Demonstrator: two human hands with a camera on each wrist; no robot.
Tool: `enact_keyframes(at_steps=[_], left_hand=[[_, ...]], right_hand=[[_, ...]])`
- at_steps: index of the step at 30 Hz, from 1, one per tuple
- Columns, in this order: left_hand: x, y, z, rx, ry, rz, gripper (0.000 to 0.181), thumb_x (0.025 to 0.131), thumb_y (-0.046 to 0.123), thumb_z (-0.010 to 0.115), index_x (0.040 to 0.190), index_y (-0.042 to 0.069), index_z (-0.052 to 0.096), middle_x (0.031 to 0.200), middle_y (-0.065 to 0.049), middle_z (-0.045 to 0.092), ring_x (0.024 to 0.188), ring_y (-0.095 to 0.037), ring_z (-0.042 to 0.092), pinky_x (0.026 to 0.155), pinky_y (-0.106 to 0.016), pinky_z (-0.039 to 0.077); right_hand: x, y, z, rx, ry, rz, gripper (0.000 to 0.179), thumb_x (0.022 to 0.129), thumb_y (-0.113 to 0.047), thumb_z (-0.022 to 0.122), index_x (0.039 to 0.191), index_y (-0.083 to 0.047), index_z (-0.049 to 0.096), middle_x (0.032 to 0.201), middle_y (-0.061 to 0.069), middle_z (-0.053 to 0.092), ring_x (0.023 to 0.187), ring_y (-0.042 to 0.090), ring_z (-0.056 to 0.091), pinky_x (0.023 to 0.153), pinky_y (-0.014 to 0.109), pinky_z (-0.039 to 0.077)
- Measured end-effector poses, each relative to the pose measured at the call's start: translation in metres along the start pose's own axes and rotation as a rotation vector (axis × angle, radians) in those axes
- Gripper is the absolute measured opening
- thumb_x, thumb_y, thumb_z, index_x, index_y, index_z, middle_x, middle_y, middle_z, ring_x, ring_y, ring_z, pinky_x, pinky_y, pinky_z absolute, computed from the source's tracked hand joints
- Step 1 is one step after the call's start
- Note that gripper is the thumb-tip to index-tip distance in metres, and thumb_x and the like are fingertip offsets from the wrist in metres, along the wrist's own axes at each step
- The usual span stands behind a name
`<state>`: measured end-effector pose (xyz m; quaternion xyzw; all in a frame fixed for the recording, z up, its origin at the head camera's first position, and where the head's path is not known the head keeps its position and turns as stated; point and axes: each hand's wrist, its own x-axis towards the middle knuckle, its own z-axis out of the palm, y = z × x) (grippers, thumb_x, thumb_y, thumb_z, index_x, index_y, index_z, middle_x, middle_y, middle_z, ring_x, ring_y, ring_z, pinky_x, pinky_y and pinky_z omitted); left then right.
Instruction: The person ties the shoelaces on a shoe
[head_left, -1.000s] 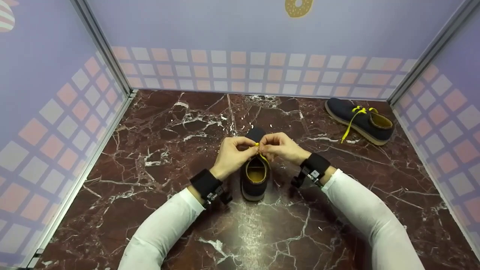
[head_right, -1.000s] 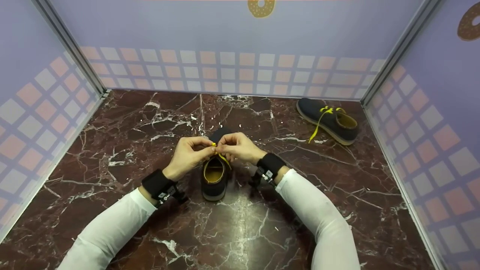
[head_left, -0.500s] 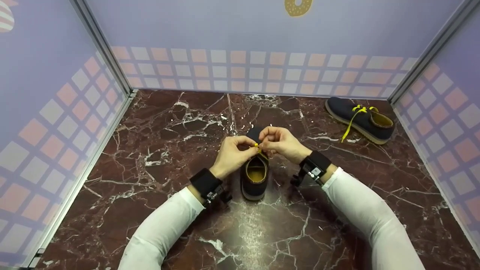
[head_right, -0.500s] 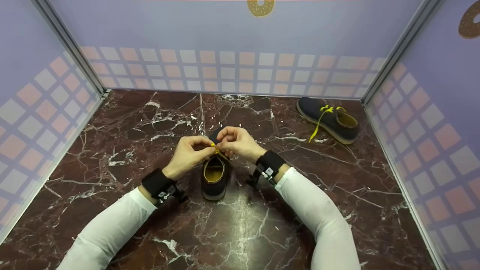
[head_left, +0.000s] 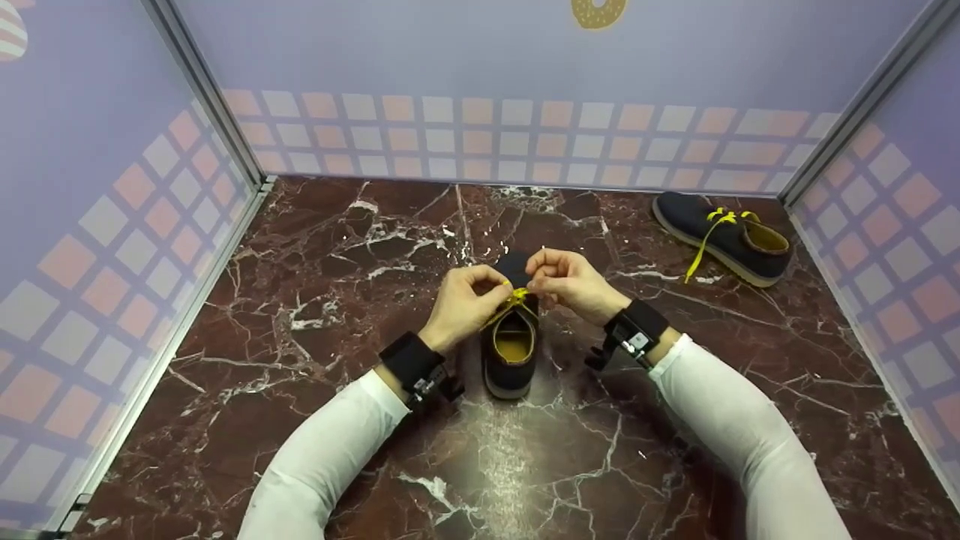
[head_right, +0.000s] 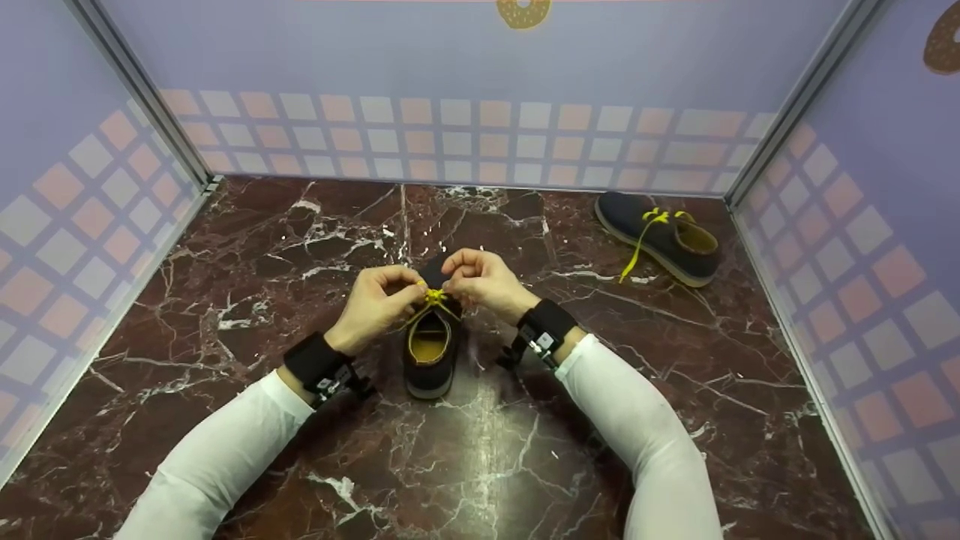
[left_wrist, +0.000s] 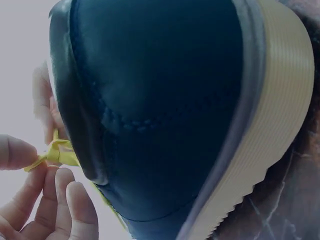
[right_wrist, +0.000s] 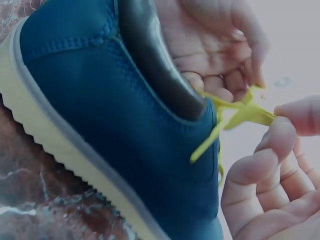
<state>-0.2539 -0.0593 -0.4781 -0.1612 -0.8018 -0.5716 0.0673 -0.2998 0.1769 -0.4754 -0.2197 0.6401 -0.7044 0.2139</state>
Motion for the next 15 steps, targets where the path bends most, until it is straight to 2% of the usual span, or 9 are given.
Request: enact_keyframes(at_steps=[4,8,12,15], left_hand=[[-0.003,-0.007,-0.001,-0.098,-0.001,-0.089,0.009,0.095,0.007,0.075,0.095,0.003,0.083,0.087,-0.010,0.082,0.070,-0.007,0.068,0.066,-0.020,0.057],[-0.004,-0.013,-0.003,-0.251,0.005,-0.214,0.009,0.095,0.002,0.072,0.093,-0.002,0.080,0.084,-0.003,0.078,0.073,-0.012,0.072,0.064,-0.025,0.062],[-0.005,-0.020,-0.005,-0.380,0.019,-0.370,0.011,0.097,0.001,0.071,0.089,0.002,0.079,0.082,-0.001,0.074,0.075,-0.014,0.072,0.064,-0.027,0.063],[-0.004,-0.023,-0.007,-0.458,0.027,-0.463,0.014,0.099,0.000,0.071,0.088,0.006,0.078,0.081,-0.002,0.074,0.074,-0.013,0.071,0.065,-0.027,0.063]], right_hand=[[-0.007,0.008,-0.008,0.052,0.031,0.042,0.022,0.099,0.010,0.062,0.109,-0.009,0.063,0.074,-0.006,0.070,0.055,0.005,0.055,0.049,0.017,0.041],[-0.013,0.017,-0.015,0.138,0.070,0.106,0.024,0.099,0.013,0.059,0.110,-0.007,0.060,0.074,-0.005,0.070,0.057,0.007,0.055,0.053,0.018,0.044],[-0.016,0.023,-0.018,0.198,0.098,0.174,0.025,0.099,0.015,0.056,0.112,-0.006,0.056,0.076,-0.005,0.071,0.059,0.008,0.056,0.056,0.019,0.047],[-0.017,0.025,-0.018,0.202,0.105,0.182,0.026,0.099,0.016,0.056,0.113,-0.006,0.055,0.076,-0.005,0.072,0.058,0.008,0.056,0.055,0.019,0.048]])
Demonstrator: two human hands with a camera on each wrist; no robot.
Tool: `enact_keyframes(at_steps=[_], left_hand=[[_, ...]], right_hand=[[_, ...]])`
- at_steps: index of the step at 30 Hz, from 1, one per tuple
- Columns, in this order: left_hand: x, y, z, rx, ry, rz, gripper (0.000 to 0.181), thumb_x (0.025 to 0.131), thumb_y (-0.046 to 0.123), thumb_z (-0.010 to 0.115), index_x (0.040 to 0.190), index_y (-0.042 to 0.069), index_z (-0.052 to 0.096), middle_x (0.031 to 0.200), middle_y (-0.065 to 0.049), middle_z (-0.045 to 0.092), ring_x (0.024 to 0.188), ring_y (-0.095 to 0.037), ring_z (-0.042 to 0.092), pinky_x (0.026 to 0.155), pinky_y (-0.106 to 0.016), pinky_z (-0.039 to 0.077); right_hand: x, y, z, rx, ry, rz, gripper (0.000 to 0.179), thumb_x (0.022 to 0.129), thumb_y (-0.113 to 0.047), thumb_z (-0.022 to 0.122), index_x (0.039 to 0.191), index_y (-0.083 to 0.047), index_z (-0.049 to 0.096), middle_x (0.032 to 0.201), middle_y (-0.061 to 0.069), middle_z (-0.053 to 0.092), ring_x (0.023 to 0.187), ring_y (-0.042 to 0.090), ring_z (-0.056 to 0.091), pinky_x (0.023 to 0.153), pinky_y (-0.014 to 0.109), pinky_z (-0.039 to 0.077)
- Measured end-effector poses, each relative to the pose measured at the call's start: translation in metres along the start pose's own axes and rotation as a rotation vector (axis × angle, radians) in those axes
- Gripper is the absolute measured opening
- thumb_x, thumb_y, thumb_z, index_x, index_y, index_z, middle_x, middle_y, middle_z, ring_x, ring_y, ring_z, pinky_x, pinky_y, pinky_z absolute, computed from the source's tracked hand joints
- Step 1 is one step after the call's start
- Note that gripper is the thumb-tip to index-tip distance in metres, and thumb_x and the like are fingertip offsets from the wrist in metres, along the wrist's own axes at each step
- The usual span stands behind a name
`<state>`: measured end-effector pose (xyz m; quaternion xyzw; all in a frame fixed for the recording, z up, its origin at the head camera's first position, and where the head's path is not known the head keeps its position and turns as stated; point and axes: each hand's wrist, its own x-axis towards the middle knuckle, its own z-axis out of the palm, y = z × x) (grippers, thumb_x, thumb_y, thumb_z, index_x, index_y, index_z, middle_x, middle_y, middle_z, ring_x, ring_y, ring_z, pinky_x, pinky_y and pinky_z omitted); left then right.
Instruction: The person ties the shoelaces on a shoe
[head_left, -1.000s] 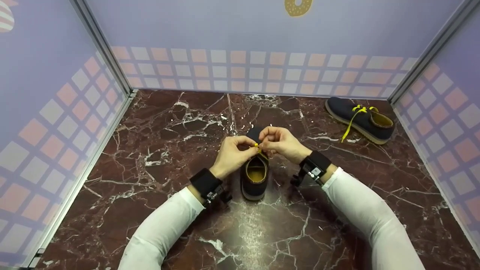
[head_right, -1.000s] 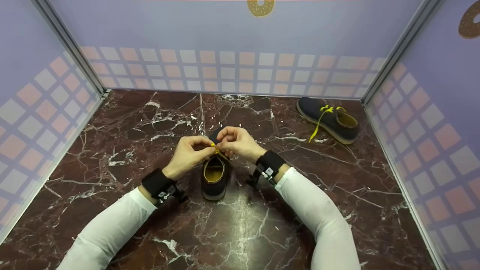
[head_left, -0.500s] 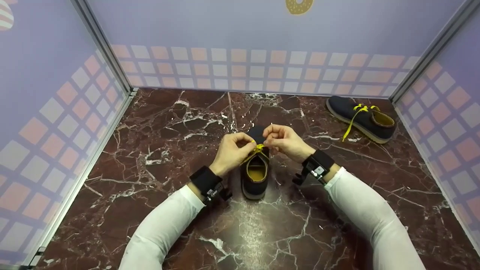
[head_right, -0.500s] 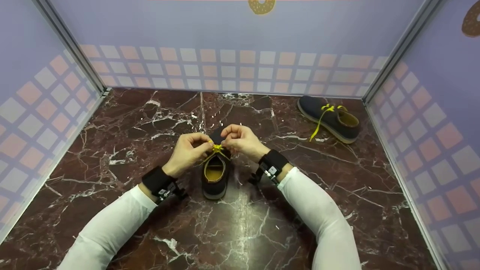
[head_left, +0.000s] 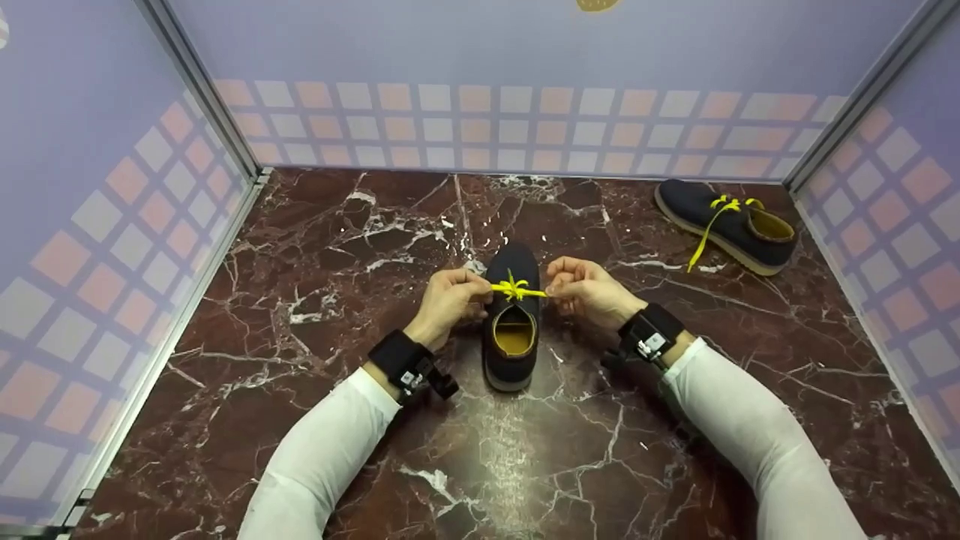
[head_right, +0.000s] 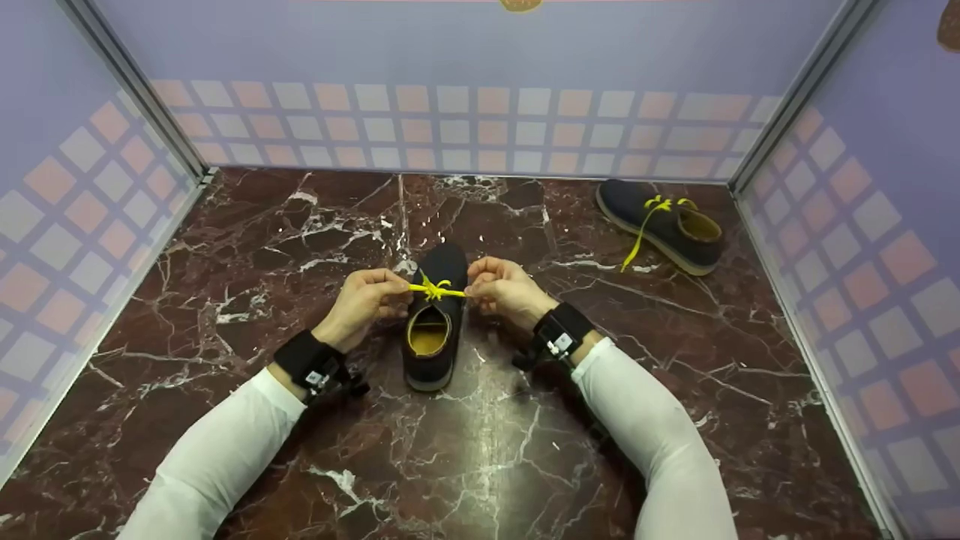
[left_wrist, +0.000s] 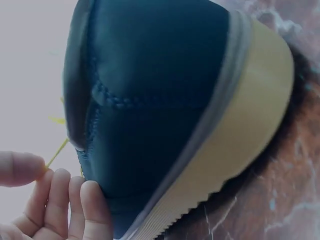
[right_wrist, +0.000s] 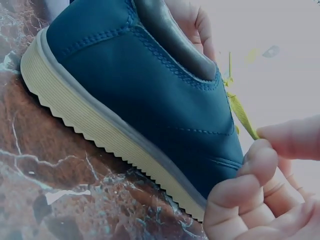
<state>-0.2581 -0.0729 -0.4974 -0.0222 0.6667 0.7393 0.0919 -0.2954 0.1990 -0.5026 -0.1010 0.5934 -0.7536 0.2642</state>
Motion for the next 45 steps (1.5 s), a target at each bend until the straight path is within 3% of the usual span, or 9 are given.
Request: enact_keyframes(at_steps=[11,18,21,26,28,32,35,41,45], left_hand=[[0.005,-0.002,-0.002,-0.098,0.015,-0.060,0.015,0.098,-0.002,0.070,0.087,0.005,0.077,0.082,-0.003,0.074,0.075,-0.014,0.071,0.068,-0.028,0.065],[0.002,-0.002,-0.003,-0.009,-0.005,-0.025,0.009,0.099,0.004,0.072,0.093,0.005,0.079,0.087,-0.002,0.076,0.079,-0.015,0.074,0.074,-0.032,0.068],[-0.002,-0.002,-0.003,0.132,0.020,0.104,0.005,0.097,0.007,0.075,0.094,0.007,0.079,0.089,-0.002,0.077,0.081,-0.016,0.073,0.075,-0.030,0.065],[-0.017,0.007,0.006,0.405,0.093,0.449,0.006,0.093,0.006,0.077,0.090,0.011,0.076,0.088,-0.006,0.077,0.076,-0.017,0.066,0.069,-0.022,0.053],[-0.024,0.013,0.014,0.509,0.050,0.545,0.006,0.092,0.006,0.077,0.088,0.011,0.076,0.087,-0.007,0.079,0.073,-0.015,0.066,0.068,-0.021,0.053],[-0.033,0.023,0.030,0.742,-0.084,0.636,0.003,0.091,0.014,0.078,0.088,0.013,0.078,0.083,-0.004,0.081,0.069,-0.011,0.069,0.065,-0.023,0.057],[-0.032,0.028,0.035,0.857,-0.075,0.641,0.005,0.091,0.018,0.078,0.090,0.013,0.080,0.082,-0.001,0.082,0.070,-0.013,0.071,0.065,-0.028,0.057],[-0.020,0.035,0.023,0.928,0.089,0.534,0.011,0.091,0.021,0.076,0.099,0.015,0.082,0.094,-0.002,0.083,0.081,-0.021,0.075,0.072,-0.040,0.060],[-0.015,0.033,0.015,0.959,0.050,0.439,0.020,0.093,0.029,0.076,0.105,0.018,0.085,0.099,-0.001,0.083,0.085,-0.022,0.074,0.075,-0.040,0.057]], right_hand=[[-0.002,0.001,-0.006,-0.017,0.021,-0.028,0.026,0.098,0.018,0.056,0.113,-0.003,0.054,0.076,-0.004,0.071,0.063,0.008,0.060,0.056,0.020,0.046],[-0.004,0.004,-0.004,-0.030,0.046,-0.056,0.022,0.099,0.016,0.060,0.111,-0.002,0.055,0.073,-0.005,0.068,0.061,0.007,0.057,0.056,0.020,0.045],[-0.005,0.004,-0.002,-0.071,0.062,-0.078,0.016,0.100,0.012,0.064,0.106,-0.003,0.060,0.072,-0.004,0.069,0.058,0.007,0.057,0.054,0.020,0.046],[-0.005,0.005,0.001,-0.176,0.080,-0.075,0.011,0.108,-0.001,0.064,0.102,-0.010,0.068,0.075,-0.001,0.069,0.056,0.007,0.060,0.052,0.019,0.048],[-0.004,0.005,0.002,-0.217,0.087,-0.066,0.009,0.111,-0.006,0.063,0.105,-0.010,0.069,0.076,-0.001,0.069,0.056,0.007,0.062,0.053,0.019,0.050],[-0.001,0.005,0.005,-0.268,0.111,-0.082,0.007,0.111,-0.008,0.063,0.109,-0.008,0.070,0.075,0.000,0.071,0.056,0.008,0.063,0.054,0.021,0.051],[0.000,0.003,0.009,-0.323,0.109,-0.131,0.008,0.109,-0.006,0.066,0.104,-0.005,0.072,0.073,0.000,0.071,0.056,0.009,0.063,0.054,0.021,0.053],[-0.002,-0.002,0.022,-0.517,0.028,-0.238,0.014,0.101,-0.006,0.076,0.096,0.007,0.077,0.070,0.005,0.074,0.055,0.008,0.062,0.052,0.020,0.053],[-0.003,-0.003,0.026,-0.615,0.006,-0.269,0.015,0.098,-0.006,0.079,0.096,0.009,0.080,0.074,0.001,0.076,0.057,0.004,0.062,0.054,0.016,0.051]])
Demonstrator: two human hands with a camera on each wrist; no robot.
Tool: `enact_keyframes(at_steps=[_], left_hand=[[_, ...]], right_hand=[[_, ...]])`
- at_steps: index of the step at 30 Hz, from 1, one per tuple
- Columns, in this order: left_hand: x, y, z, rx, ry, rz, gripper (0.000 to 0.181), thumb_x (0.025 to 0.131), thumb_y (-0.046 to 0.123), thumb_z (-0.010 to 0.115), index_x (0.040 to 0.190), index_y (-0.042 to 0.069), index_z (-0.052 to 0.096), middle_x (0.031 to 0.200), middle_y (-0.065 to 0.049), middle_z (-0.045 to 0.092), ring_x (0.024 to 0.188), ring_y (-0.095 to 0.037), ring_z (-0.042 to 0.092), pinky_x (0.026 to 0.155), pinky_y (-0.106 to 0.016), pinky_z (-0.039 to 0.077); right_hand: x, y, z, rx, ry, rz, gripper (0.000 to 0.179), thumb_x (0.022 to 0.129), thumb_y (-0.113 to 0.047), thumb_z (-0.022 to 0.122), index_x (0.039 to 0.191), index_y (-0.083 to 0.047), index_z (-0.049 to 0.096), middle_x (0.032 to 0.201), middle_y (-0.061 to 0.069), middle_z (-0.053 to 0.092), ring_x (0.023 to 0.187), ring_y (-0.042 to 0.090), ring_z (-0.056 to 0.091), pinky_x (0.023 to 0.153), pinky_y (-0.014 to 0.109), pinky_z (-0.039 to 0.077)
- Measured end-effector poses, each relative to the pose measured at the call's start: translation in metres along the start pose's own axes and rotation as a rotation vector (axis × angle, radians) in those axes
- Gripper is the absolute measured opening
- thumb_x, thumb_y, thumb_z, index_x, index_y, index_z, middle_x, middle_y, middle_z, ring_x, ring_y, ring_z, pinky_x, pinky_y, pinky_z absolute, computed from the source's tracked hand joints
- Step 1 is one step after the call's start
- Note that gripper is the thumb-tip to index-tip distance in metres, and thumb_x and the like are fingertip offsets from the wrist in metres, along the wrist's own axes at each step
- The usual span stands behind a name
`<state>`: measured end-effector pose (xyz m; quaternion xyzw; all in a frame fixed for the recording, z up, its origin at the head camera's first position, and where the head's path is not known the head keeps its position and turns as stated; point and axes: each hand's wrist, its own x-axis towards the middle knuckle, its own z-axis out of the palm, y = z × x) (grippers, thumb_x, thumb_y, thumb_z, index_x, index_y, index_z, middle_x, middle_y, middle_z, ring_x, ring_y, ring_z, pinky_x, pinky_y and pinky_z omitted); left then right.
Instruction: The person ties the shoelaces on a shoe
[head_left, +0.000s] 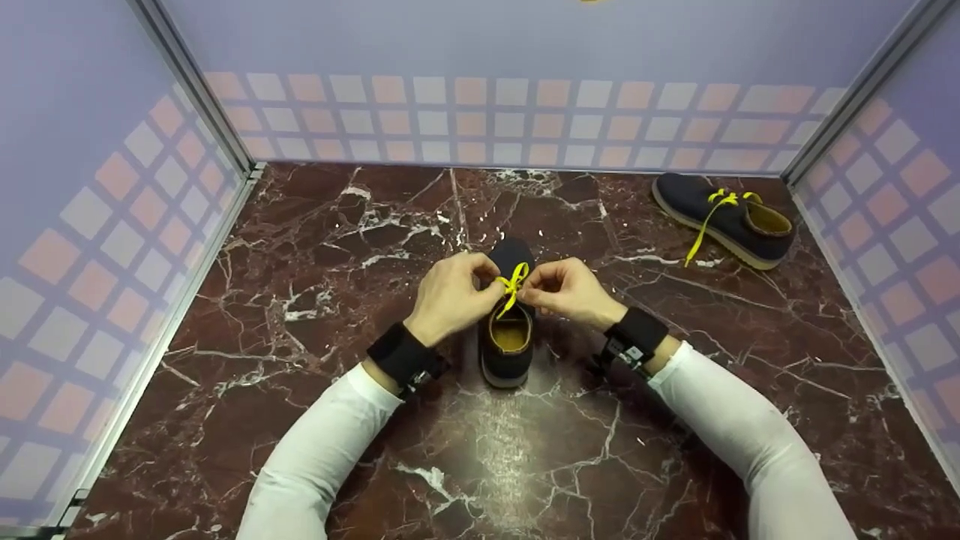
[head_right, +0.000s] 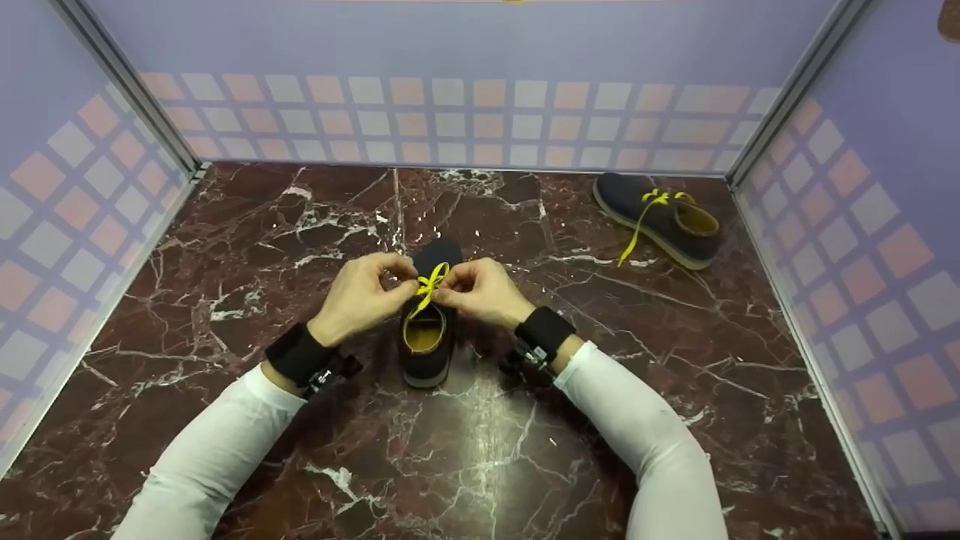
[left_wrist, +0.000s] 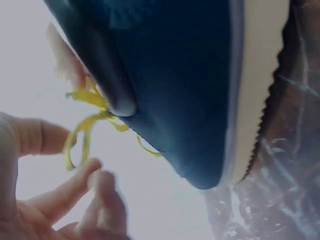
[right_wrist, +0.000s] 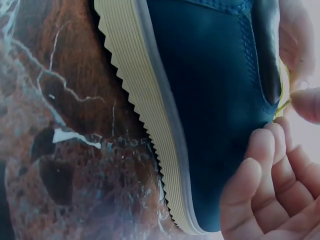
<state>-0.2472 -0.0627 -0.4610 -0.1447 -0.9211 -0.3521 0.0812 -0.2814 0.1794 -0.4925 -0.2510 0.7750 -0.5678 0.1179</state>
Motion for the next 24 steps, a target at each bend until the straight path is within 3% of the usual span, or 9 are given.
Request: enact_keyframes(at_steps=[5,8,14,21,24], left_hand=[[-0.003,-0.005,0.001,-0.036,-0.082,0.031,0.026,0.093,0.031,0.076,0.109,0.015,0.088,0.104,-0.003,0.086,0.090,-0.023,0.077,0.079,-0.041,0.059],[-0.004,-0.006,0.000,-0.053,-0.071,0.061,0.025,0.091,0.028,0.078,0.108,0.013,0.089,0.105,-0.005,0.087,0.092,-0.025,0.079,0.080,-0.042,0.061],[-0.007,-0.008,-0.001,-0.062,-0.048,0.117,0.019,0.093,0.019,0.079,0.106,0.012,0.091,0.102,-0.005,0.089,0.082,-0.025,0.078,0.071,-0.037,0.058],[-0.008,-0.009,-0.001,-0.058,-0.058,0.136,0.017,0.097,0.019,0.079,0.106,0.012,0.091,0.102,-0.006,0.089,0.085,-0.026,0.082,0.076,-0.043,0.063],[-0.009,-0.010,-0.002,-0.056,-0.064,0.142,0.017,0.097,0.019,0.079,0.107,0.012,0.091,0.101,-0.006,0.089,0.083,-0.025,0.082,0.075,-0.043,0.063]], right_hand=[[-0.001,-0.004,0.000,-0.095,-0.008,-0.025,0.009,0.094,-0.006,0.082,0.093,0.004,0.083,0.076,-0.006,0.076,0.059,-0.002,0.060,0.055,0.014,0.048],[0.000,-0.006,0.000,-0.131,-0.012,-0.038,0.007,0.093,-0.005,0.082,0.092,0.002,0.084,0.076,-0.003,0.076,0.059,-0.003,0.059,0.055,0.014,0.046],[-0.001,-0.008,-0.001,-0.129,-0.020,-0.035,0.007,0.092,-0.001,0.079,0.091,0.003,0.085,0.076,0.001,0.079,0.057,-0.003,0.061,0.054,0.014,0.049],[-0.005,-0.011,-0.002,-0.073,-0.102,-0.060,0.009,0.091,0.001,0.077,0.091,0.007,0.083,0.075,-0.015,0.077,0.060,-0.003,0.061,0.055,0.013,0.048],[-0.005,-0.013,-0.002,-0.076,-0.106,-0.043,0.011,0.093,-0.002,0.076,0.091,0.006,0.083,0.074,-0.006,0.078,0.058,0.000,0.062,0.053,0.015,0.049]])
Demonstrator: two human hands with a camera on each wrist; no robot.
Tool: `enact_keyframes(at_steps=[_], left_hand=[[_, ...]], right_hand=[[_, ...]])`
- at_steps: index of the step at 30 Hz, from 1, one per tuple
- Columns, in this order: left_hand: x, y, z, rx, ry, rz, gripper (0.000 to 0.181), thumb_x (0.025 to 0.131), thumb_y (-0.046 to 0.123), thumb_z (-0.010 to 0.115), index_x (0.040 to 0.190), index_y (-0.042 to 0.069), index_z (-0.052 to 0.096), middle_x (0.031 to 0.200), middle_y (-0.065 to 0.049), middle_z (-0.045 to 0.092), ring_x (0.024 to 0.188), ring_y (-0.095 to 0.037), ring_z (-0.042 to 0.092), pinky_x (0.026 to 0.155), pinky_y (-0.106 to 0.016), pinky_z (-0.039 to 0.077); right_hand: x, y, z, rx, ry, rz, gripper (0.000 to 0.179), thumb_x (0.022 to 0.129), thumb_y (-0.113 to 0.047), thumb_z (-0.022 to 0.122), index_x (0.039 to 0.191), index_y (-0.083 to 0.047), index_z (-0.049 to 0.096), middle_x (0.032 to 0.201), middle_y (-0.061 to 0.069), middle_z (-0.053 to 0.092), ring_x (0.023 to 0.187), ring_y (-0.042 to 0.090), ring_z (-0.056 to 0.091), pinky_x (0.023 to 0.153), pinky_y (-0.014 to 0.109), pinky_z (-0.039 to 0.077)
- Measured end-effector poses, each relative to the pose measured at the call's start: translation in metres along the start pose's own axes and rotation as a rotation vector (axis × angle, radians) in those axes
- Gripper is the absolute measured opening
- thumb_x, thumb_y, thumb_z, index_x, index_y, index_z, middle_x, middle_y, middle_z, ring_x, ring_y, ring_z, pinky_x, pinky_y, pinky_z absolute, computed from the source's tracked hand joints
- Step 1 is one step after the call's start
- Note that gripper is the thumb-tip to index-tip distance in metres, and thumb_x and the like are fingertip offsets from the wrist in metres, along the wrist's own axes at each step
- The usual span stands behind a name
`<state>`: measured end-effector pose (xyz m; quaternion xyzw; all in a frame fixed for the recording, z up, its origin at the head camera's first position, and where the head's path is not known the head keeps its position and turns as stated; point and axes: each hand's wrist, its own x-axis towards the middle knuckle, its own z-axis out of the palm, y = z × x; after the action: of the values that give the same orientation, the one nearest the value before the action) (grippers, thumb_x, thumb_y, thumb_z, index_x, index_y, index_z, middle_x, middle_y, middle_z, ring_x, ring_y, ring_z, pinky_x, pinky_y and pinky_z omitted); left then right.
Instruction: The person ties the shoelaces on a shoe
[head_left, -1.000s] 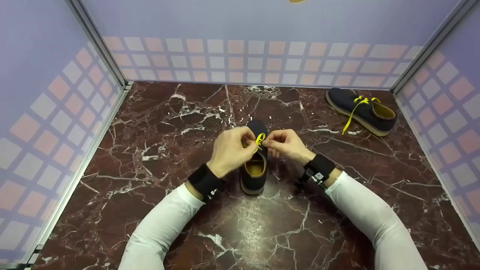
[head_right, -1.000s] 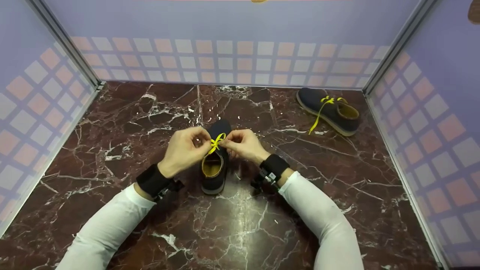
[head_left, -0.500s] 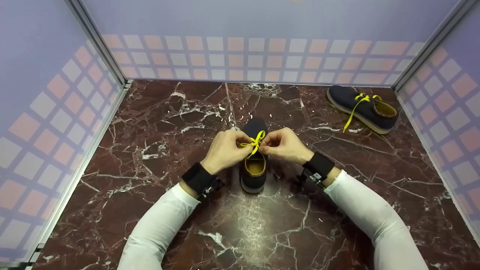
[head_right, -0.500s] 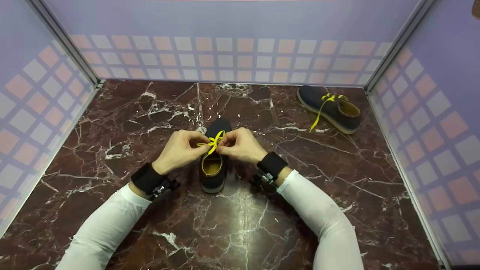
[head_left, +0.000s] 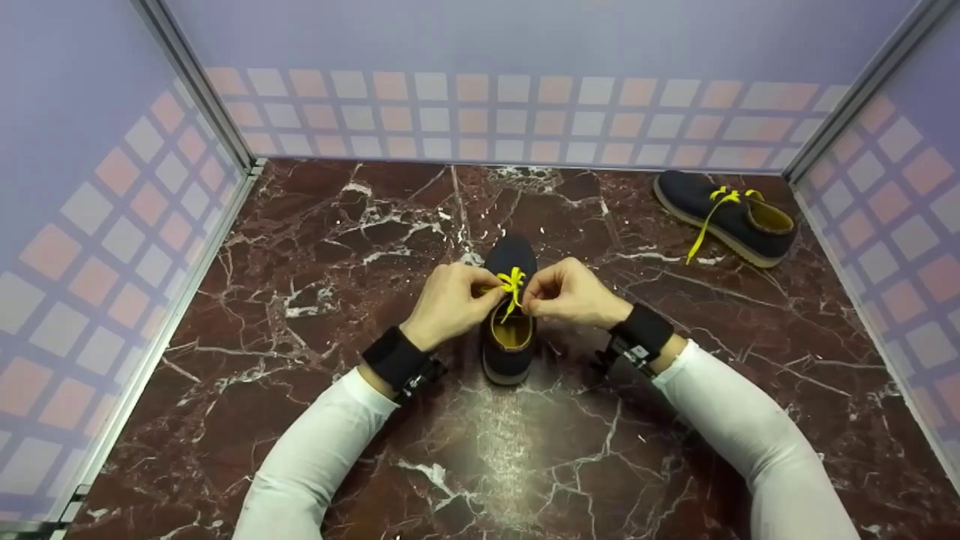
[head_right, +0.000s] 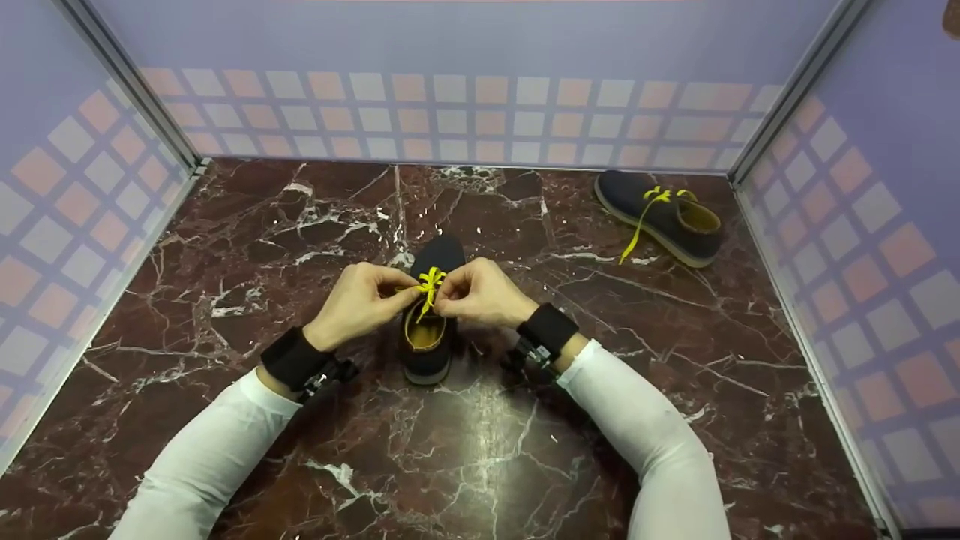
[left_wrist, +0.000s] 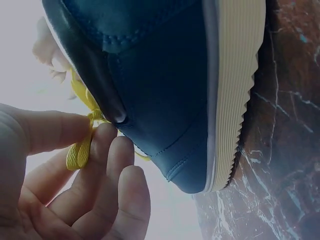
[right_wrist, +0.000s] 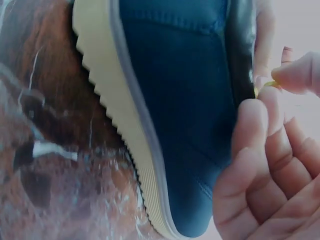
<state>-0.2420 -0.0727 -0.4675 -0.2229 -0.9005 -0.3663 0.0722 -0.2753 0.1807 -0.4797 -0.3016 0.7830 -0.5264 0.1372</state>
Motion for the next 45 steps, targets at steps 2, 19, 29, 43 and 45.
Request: enact_keyframes(at_steps=[2,19,29,43,45], left_hand=[[-0.001,0.000,-0.001,-0.004,-0.005,-0.001,0.017,0.097,0.019,0.080,0.107,0.011,0.090,0.101,-0.006,0.089,0.082,-0.025,0.081,0.074,-0.042,0.063],[-0.002,-0.003,-0.003,0.039,-0.018,0.007,0.016,0.098,0.022,0.082,0.108,0.014,0.091,0.102,-0.004,0.089,0.084,-0.024,0.082,0.075,-0.043,0.064],[-0.001,-0.012,-0.006,0.048,-0.004,-0.031,0.014,0.095,0.024,0.086,0.088,0.011,0.087,0.083,-0.005,0.084,0.074,-0.027,0.074,0.070,-0.042,0.054],[-0.005,-0.019,0.007,-0.117,-0.015,-0.178,0.031,0.104,0.021,0.072,0.127,0.003,0.083,0.122,-0.015,0.086,0.106,-0.033,0.081,0.096,-0.046,0.063],[-0.008,-0.015,0.009,-0.145,-0.032,-0.215,0.042,0.108,0.022,0.067,0.142,-0.001,0.074,0.139,-0.020,0.080,0.125,-0.036,0.078,0.111,-0.050,0.061]], right_hand=[[0.003,0.000,0.000,-0.004,0.050,0.038,0.015,0.097,-0.008,0.077,0.091,0.005,0.083,0.072,-0.001,0.077,0.055,0.004,0.062,0.051,0.017,0.049],[0.029,-0.005,0.003,-0.068,0.187,0.176,0.013,0.096,-0.016,0.083,0.097,-0.003,0.086,0.071,-0.001,0.078,0.054,0.010,0.066,0.052,0.021,0.053],[0.012,0.007,-0.001,0.505,0.182,0.454,0.019,0.100,-0.001,0.076,0.084,-0.009,0.079,0.072,-0.001,0.077,0.059,0.008,0.068,0.057,0.020,0.058],[-0.006,0.003,0.029,0.512,0.409,0.426,0.022,0.102,-0.004,0.075,0.124,0.000,0.073,0.102,0.000,0.075,0.080,0.009,0.070,0.073,0.026,0.062],[-0.008,-0.003,0.035,0.458,0.432,0.416,0.046,0.102,-0.008,0.075,0.145,0.002,0.065,0.121,0.006,0.073,0.090,0.009,0.068,0.081,0.028,0.061]])
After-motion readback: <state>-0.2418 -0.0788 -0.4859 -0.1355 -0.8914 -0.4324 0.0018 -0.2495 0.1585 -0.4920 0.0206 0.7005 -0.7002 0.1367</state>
